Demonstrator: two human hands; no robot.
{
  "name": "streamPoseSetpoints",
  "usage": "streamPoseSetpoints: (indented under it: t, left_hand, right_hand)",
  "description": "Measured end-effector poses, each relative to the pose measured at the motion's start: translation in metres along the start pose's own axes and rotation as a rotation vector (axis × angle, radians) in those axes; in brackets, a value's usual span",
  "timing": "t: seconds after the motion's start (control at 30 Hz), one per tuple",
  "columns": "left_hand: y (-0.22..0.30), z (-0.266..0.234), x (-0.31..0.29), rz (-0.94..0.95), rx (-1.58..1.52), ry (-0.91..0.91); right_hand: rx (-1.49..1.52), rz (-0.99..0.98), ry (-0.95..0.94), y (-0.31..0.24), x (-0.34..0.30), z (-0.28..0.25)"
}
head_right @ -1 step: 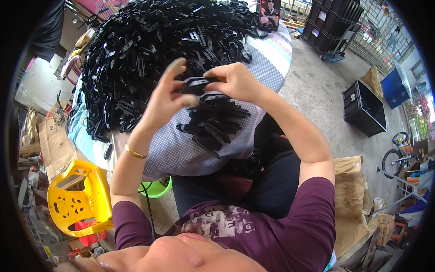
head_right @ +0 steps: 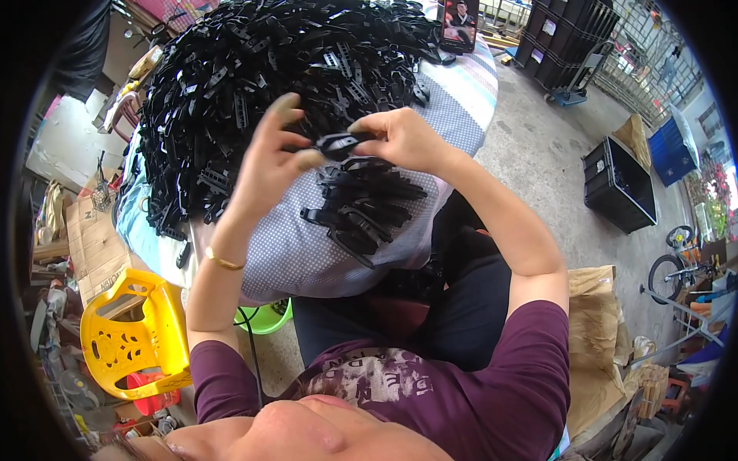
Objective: Manually assembling small black plastic components by snapping pieces together from a large pile.
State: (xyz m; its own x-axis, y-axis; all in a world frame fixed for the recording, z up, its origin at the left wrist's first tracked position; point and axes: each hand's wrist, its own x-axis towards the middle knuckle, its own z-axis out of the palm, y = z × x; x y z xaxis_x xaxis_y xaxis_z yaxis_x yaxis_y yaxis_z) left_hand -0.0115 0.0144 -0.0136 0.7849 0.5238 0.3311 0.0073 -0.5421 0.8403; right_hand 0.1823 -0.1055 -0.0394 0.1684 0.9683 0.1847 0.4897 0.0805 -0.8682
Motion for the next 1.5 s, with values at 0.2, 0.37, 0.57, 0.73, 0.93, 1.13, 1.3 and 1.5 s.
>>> streamPoseSetpoints:
  t: [0.2, 0.37, 0.57, 0.73, 0.93, 1.13, 1.3, 1.5]
  left_hand:
    - [0.017, -0.066, -0.050, -0.116, 0.944, -0.156]
    - [-0.020, -0.057, -0.078, 0.023, 1.039, -0.079]
    - [-0.030, -0.031, -0.059, 0.245, 0.927, -0.110]
    - [-0.034, -0.007, -0.027, 0.267, 0.893, -0.096]
    - [-0.028, 0.013, -0.011, 0.275, 0.839, -0.038]
    - [-0.014, 0.013, -0.002, 0.032, 0.293, 0.057]
    - [-0.025, -0.003, 0.004, -0.291, -0.712, 0.029]
    - [-0.043, -0.010, 0.002, -0.347, -1.100, -0.181]
  right_hand:
    - [-0.114, -0.100, -0.237, 0.012, -0.003, -0.002]
    - [-0.081, 0.028, -0.512, -0.002, 0.005, -0.004]
    - [-0.442, -0.361, 0.136, 0.013, 0.024, 0.018]
    - [-0.649, -0.343, 0.146, 0.020, 0.035, 0.041]
    - [-0.619, -0.185, -0.019, 0.003, 0.024, 0.024]
    - [-0.539, -0.233, 0.187, -0.002, 0.013, 0.020]
    - [0.149, 0.029, 0.152, -0.019, 0.012, 0.006]
    - [0.396, -0.195, 0.039, -0.022, 0.007, 0.026]
